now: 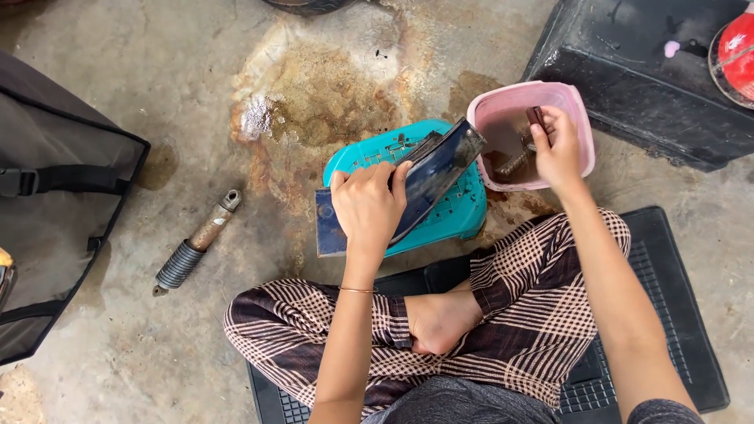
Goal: Manually sanding a metal part using sandpaper and water to prepare the surface.
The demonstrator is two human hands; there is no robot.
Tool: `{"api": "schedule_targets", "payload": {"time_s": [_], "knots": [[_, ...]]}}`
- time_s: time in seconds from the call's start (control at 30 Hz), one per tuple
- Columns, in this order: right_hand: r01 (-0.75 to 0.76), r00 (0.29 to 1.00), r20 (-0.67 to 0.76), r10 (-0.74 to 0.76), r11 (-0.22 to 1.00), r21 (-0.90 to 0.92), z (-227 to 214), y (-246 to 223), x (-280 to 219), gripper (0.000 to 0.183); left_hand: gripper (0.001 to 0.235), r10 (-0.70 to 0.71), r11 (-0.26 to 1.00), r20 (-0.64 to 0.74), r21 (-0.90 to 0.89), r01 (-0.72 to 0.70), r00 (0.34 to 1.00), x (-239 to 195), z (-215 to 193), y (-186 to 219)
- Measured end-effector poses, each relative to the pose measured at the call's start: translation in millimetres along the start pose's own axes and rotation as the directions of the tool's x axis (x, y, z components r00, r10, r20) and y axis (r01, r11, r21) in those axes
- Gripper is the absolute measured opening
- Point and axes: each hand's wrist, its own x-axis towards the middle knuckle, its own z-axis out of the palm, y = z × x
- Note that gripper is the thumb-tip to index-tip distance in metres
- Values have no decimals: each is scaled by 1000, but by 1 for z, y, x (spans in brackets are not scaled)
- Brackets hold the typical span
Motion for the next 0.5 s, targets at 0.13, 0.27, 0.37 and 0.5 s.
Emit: {"api": "schedule_targets", "payload": {"time_s": [0.13, 0.27, 0.37, 0.5], "knots": [[-26, 993, 109, 42, 989, -147, -16, -15, 10, 39, 32, -1, 1000, 7, -9, 1, 1000, -1, 1, -2], [97, 944, 322, 77, 866, -490, -16, -11, 6, 34, 33, 8, 1000, 9, -1, -8, 1000, -2, 2, -1], [72, 920, 364, 145, 850, -521, -6, -4, 12, 33, 33, -2, 1000, 2, 10, 2, 1000, -2, 2, -4], [-63, 958, 232, 171, 911, -408, -15, 1, 13, 35, 33, -3, 1000, 17, -11, 3, 1000, -1, -1, -4]]}}
